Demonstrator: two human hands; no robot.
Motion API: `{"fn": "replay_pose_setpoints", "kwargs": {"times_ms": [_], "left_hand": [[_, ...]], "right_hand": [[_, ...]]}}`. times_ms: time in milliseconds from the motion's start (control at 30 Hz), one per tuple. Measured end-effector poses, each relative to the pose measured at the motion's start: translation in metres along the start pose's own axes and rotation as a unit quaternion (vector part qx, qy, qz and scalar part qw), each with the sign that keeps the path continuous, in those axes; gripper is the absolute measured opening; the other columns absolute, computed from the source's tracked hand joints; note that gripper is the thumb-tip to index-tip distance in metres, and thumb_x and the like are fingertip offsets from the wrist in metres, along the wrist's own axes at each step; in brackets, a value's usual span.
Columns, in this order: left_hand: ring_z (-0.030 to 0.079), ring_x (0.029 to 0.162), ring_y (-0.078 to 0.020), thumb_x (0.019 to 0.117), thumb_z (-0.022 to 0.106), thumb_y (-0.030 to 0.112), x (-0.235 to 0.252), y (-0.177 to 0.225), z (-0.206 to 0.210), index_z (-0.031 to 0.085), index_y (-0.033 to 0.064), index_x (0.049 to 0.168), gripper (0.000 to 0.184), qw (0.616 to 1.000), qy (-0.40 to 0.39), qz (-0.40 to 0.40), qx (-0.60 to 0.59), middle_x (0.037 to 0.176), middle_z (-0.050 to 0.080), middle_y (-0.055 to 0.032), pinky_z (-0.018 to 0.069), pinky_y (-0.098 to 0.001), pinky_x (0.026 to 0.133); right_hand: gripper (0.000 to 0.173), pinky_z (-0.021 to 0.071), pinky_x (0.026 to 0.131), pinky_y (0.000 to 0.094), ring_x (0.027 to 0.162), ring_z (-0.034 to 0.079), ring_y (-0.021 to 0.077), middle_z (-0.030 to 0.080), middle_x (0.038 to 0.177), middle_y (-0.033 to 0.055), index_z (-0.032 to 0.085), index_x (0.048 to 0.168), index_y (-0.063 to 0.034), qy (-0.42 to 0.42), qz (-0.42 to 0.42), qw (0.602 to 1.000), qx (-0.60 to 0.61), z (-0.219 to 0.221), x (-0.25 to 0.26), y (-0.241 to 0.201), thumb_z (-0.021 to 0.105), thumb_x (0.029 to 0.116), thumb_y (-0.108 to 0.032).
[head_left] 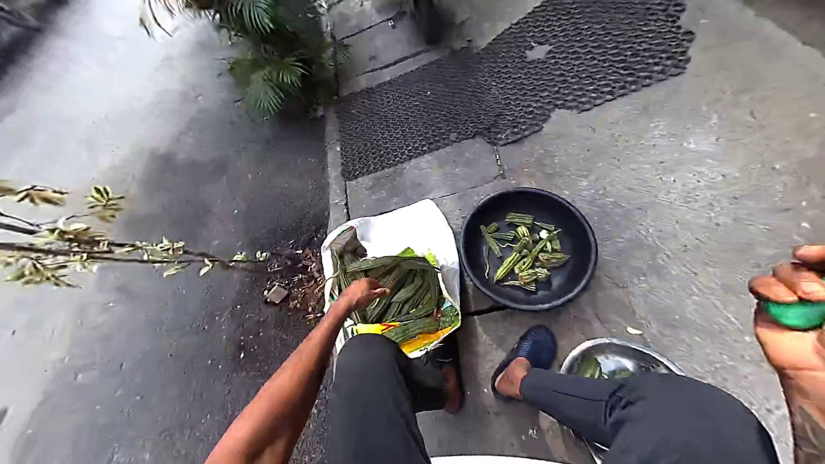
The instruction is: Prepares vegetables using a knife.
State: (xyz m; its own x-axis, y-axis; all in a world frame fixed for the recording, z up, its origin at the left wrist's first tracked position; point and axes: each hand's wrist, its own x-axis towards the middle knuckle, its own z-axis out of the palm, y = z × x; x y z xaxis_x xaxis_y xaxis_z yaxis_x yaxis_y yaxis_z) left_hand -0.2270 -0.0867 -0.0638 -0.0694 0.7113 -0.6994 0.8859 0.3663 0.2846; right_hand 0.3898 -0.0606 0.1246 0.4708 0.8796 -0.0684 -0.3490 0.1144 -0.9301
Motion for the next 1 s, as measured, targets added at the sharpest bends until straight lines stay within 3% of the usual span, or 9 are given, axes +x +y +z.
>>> {"fn": "replay_pose_setpoints", "kwargs": {"times_ms": [133, 233, 433, 533, 633, 700, 800, 867, 1000], "left_hand": [[0.063, 0.124, -0.0346, 0.102, 0.06, 0.045, 0.029, -0.043, 0.059, 0.07, 0.0124, 0.128, 0.043, 0.999, -0.023, -0.019, -0.027, 0.129, 0.068, -0.0163, 0.0456, -0.0606, 0.108], [0.06, 0.127, -0.0365, 0.1001, 0.064, 0.043, 0.047, -0.051, 0.084, 0.063, 0.0095, 0.137, 0.05, 0.996, 0.023, -0.047, -0.073, 0.133, 0.065, -0.0196, 0.0452, -0.0592, 0.11], [0.062, 0.125, -0.0344, 0.0999, 0.066, 0.032, 0.096, -0.049, 0.088, 0.062, 0.0079, 0.138, 0.045, 0.987, 0.103, -0.002, -0.124, 0.134, 0.065, -0.0183, 0.0476, -0.0567, 0.109], [0.061, 0.126, -0.037, 0.1005, 0.065, 0.026, 0.124, -0.046, 0.104, 0.059, 0.0068, 0.142, 0.046, 0.991, 0.078, 0.017, -0.112, 0.135, 0.064, -0.0206, 0.0464, -0.0574, 0.11], [0.054, 0.133, -0.0415, 0.0965, 0.068, 0.034, 0.145, -0.042, 0.133, 0.049, 0.0088, 0.15, 0.062, 0.997, 0.026, -0.046, -0.056, 0.142, 0.058, -0.0219, 0.0457, -0.0601, 0.109], [0.043, 0.142, -0.0435, 0.0928, 0.071, 0.037, 0.146, -0.036, 0.15, 0.048, 0.0058, 0.151, 0.07, 0.995, 0.02, -0.092, -0.024, 0.151, 0.048, -0.0223, 0.0448, -0.0585, 0.11], [0.046, 0.139, -0.0441, 0.0933, 0.07, 0.033, 0.132, -0.038, 0.167, 0.056, 0.001, 0.141, 0.059, 0.989, 0.062, -0.132, -0.021, 0.147, 0.05, -0.0248, 0.0477, -0.0568, 0.108], [0.047, 0.137, -0.0438, 0.0931, 0.07, 0.032, 0.121, -0.052, 0.176, 0.057, 0.0017, 0.14, 0.057, 0.984, 0.093, -0.141, -0.061, 0.144, 0.053, -0.0253, 0.0439, -0.0568, 0.111], [0.05, 0.134, -0.0462, 0.0929, 0.072, 0.021, 0.107, -0.065, 0.188, 0.056, -0.0022, 0.138, 0.053, 0.977, 0.13, -0.094, -0.138, 0.141, 0.053, -0.0295, 0.0408, -0.0583, 0.113]], "right_hand": [[0.015, 0.0429, 0.043, 0.0154, 0.048, 0.048, 0.0012, 0.062, 0.077, -0.0082, 0.059, 0.099, -0.0222, -0.074, 0.046, 0.996, -0.014, 0.101, -0.023, 0.039, 0.051, 0.1086, -0.03], [0.009, 0.0432, 0.042, 0.016, 0.047, 0.046, 0.0019, 0.06, 0.076, -0.0075, 0.057, 0.103, -0.0201, -0.083, 0.097, 0.99, -0.057, 0.14, -0.041, 0.086, 0.051, 0.1081, -0.025], [0.01, 0.0414, 0.041, 0.016, 0.046, 0.045, 0.0031, 0.057, 0.073, -0.0034, 0.059, 0.102, -0.0152, -0.075, 0.196, 0.973, -0.095, 0.143, -0.047, 0.143, 0.053, 0.1069, -0.021], [0.01, 0.0414, 0.04, 0.016, 0.045, 0.045, 0.0032, 0.056, 0.071, -0.0028, 0.058, 0.102, -0.0139, -0.075, 0.2, 0.97, -0.113, 0.141, -0.045, 0.151, 0.052, 0.1074, -0.021], [0.011, 0.0422, 0.039, 0.0168, 0.043, 0.046, 0.0038, 0.056, 0.069, -0.0015, 0.058, 0.102, -0.0121, -0.066, 0.2, 0.969, -0.132, 0.139, -0.045, 0.156, 0.052, 0.1076, -0.02], [0.012, 0.0427, 0.038, 0.0172, 0.043, 0.046, 0.0039, 0.056, 0.069, -0.001, 0.057, 0.102, -0.0117, -0.067, 0.199, 0.968, -0.139, 0.139, -0.044, 0.158, 0.051, 0.1081, -0.02], [0.011, 0.0434, 0.038, 0.0184, 0.042, 0.045, 0.0051, 0.055, 0.068, 0.0004, 0.058, 0.101, -0.0107, -0.075, 0.2, 0.965, -0.15, 0.141, -0.043, 0.164, 0.052, 0.1072, -0.019], [0.009, 0.0438, 0.039, 0.0197, 0.043, 0.045, 0.0064, 0.055, 0.07, 0.0017, 0.057, 0.103, -0.0096, -0.074, 0.2, 0.964, -0.158, 0.142, -0.046, 0.168, 0.055, 0.106, -0.018], [0.011, 0.0454, 0.039, 0.0229, 0.042, 0.046, 0.0093, 0.057, 0.071, 0.0056, 0.056, 0.109, -0.0057, -0.064, 0.179, 0.966, -0.176, 0.141, -0.044, 0.163, 0.058, 0.1047, -0.016]]}}
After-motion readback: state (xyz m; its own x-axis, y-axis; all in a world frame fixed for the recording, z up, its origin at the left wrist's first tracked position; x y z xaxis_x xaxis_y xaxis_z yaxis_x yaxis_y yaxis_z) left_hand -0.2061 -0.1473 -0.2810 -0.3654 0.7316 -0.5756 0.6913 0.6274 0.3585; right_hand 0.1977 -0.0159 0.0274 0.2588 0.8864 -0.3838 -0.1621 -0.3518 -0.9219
